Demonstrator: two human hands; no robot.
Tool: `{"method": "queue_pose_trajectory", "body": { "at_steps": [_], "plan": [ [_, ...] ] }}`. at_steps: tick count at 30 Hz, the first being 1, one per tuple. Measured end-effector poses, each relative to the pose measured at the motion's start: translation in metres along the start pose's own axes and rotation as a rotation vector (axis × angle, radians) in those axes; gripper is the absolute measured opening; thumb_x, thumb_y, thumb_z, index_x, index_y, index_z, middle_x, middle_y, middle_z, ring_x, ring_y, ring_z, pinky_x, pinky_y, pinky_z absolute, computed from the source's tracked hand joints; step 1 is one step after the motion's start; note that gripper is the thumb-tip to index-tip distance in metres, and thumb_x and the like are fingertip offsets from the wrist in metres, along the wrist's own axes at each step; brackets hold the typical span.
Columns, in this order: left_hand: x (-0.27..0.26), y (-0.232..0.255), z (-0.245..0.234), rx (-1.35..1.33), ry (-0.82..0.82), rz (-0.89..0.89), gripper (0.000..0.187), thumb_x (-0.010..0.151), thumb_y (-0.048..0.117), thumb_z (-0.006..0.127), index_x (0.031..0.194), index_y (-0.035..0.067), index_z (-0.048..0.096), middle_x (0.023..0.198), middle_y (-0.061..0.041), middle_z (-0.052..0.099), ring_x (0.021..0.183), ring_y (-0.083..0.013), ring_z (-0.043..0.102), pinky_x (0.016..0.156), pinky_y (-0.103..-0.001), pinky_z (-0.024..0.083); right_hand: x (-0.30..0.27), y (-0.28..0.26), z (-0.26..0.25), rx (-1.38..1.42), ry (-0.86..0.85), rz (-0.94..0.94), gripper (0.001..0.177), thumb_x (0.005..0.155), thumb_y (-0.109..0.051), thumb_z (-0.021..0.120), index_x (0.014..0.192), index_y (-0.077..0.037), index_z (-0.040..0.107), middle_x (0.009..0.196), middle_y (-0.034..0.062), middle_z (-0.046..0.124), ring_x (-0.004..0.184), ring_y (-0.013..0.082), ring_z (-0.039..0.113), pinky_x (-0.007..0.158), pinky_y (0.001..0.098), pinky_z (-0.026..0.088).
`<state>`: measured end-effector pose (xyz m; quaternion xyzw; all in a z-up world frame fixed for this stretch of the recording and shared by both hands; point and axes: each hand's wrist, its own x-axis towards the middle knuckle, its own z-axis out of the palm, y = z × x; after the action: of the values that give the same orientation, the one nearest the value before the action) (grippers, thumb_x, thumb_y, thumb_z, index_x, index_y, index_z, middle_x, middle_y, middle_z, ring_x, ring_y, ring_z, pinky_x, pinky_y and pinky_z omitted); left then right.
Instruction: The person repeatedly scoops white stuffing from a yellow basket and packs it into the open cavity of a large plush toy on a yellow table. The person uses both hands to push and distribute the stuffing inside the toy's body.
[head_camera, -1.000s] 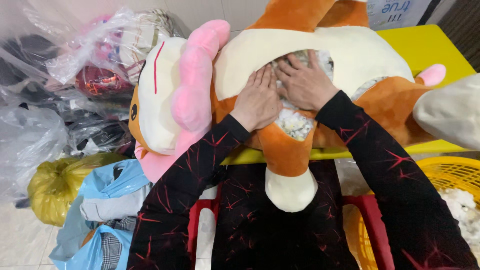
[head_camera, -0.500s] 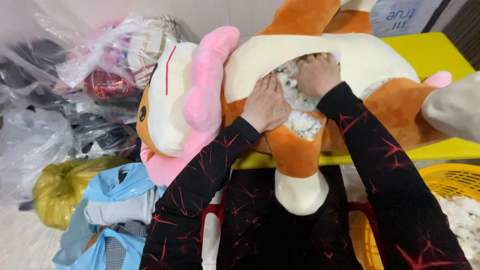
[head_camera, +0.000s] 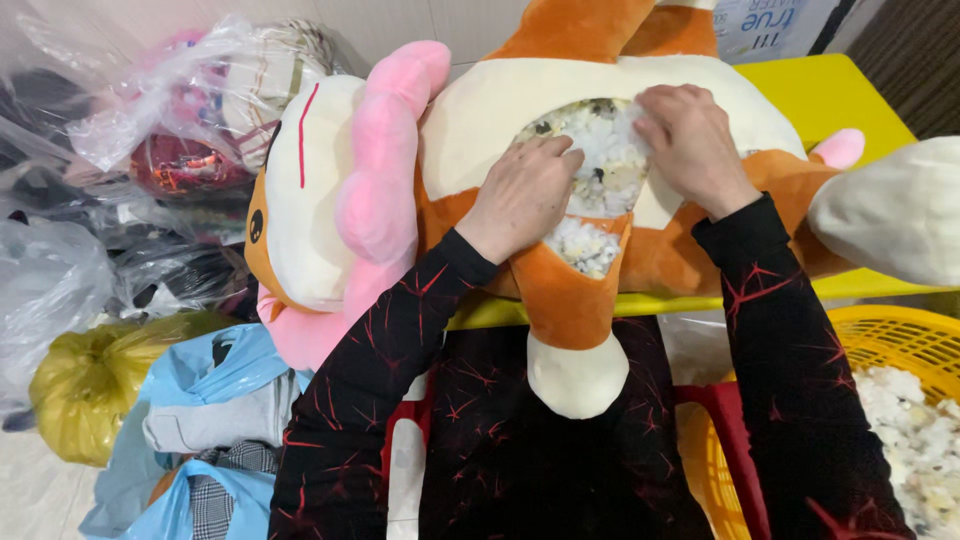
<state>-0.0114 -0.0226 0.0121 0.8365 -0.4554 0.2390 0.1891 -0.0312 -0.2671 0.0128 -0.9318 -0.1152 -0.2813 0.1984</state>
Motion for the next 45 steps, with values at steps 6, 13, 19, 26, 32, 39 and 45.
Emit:
{"method": "queue_pose_trajectory", "body": {
  "at_steps": [6, 13, 19, 26, 32, 39, 45],
  "plan": [
    [0.01, -0.021, 0.03, -0.071, -0.175, 0.103, 0.046, 0.086, 0.012, 0.06, 0.13, 0.0, 0.059, 0.144, -0.018, 0.052, 0.132, -0.0382, 0.048, 0.101, -0.057, 0.043, -0.018, 0.015, 0.025, -0.288, -0.347, -0.243, 0.051, 0.102, -0.045, 0.051, 0.126, -0.005, 0.07, 0.13, 0.0126, 0.067, 0.146, 0.0313, 0.04, 0.103, 0.0862, 0.007],
    [0.026, -0.019, 0.084, 0.222, -0.691, -0.12, 0.063, 0.092, 0.036, 0.044, 0.152, 0.016, 0.043, 0.16, -0.005, 0.037, 0.151, -0.0295, 0.027, 0.117, -0.071, 0.015, -0.016, 0.001, 0.015, -0.737, -0.549, -0.41, 0.058, 0.105, -0.048, 0.034, 0.082, -0.016, 0.075, 0.081, 0.0039, 0.075, 0.123, 0.0222, 0.066, 0.117, 0.0801, 0.016],
    [0.019, -0.037, 0.107, 0.367, -0.737, -0.178, 0.05, 0.094, 0.033, 0.044, 0.135, 0.013, 0.065, 0.158, -0.011, 0.043, 0.152, -0.0313, 0.027, 0.117, -0.066, 0.018, -0.006, 0.02, 0.017, -0.874, -0.763, -0.376, 0.059, 0.105, -0.045, 0.038, 0.07, -0.012, 0.073, 0.069, 0.0059, 0.069, 0.065, 0.0291, 0.068, 0.117, 0.0765, 0.026],
    [0.015, -0.019, 0.053, 0.096, -0.483, -0.079, 0.034, 0.091, 0.023, 0.055, 0.118, 0.011, 0.073, 0.135, -0.009, 0.063, 0.134, -0.0291, 0.053, 0.109, -0.058, 0.039, -0.005, 0.003, 0.022, -0.809, -0.601, -0.344, 0.048, 0.099, -0.048, 0.05, 0.084, -0.012, 0.077, 0.082, 0.0092, 0.074, 0.109, 0.0278, 0.067, 0.116, 0.0769, 0.02],
    [-0.004, 0.005, -0.018, -0.313, 0.072, 0.047, 0.028, 0.084, 0.002, 0.058, 0.108, 0.003, 0.073, 0.131, -0.018, 0.061, 0.103, -0.0346, 0.066, 0.088, -0.044, 0.052, -0.041, -0.025, -0.012, -0.225, -0.091, -0.414, 0.039, 0.093, -0.032, 0.061, 0.12, -0.006, 0.072, 0.122, 0.011, 0.07, 0.124, 0.031, 0.059, 0.111, 0.0706, 0.023],
    [-0.058, 0.029, -0.053, -0.361, -0.252, 0.097, 0.054, 0.086, 0.021, 0.076, 0.135, 0.004, 0.061, 0.144, -0.013, 0.054, 0.137, -0.0311, 0.05, 0.115, -0.043, 0.04, -0.099, -0.054, -0.025, 0.185, -0.357, -0.207, 0.064, 0.084, -0.035, 0.075, 0.139, -0.008, 0.056, 0.138, 0.0111, 0.063, 0.131, 0.0284, 0.056, 0.118, 0.0599, 0.022],
    [-0.086, 0.051, -0.035, -0.217, -0.222, 0.077, 0.122, 0.055, 0.044, 0.091, 0.153, -0.003, 0.036, 0.143, -0.019, 0.052, 0.141, -0.0338, 0.042, 0.117, -0.068, 0.015, -0.126, -0.081, 0.007, 0.192, -0.265, -0.198, 0.104, 0.067, -0.042, 0.087, 0.148, 0.003, 0.039, 0.135, 0.0216, 0.059, 0.128, 0.0337, 0.055, 0.118, 0.068, 0.005]
  ]
}}
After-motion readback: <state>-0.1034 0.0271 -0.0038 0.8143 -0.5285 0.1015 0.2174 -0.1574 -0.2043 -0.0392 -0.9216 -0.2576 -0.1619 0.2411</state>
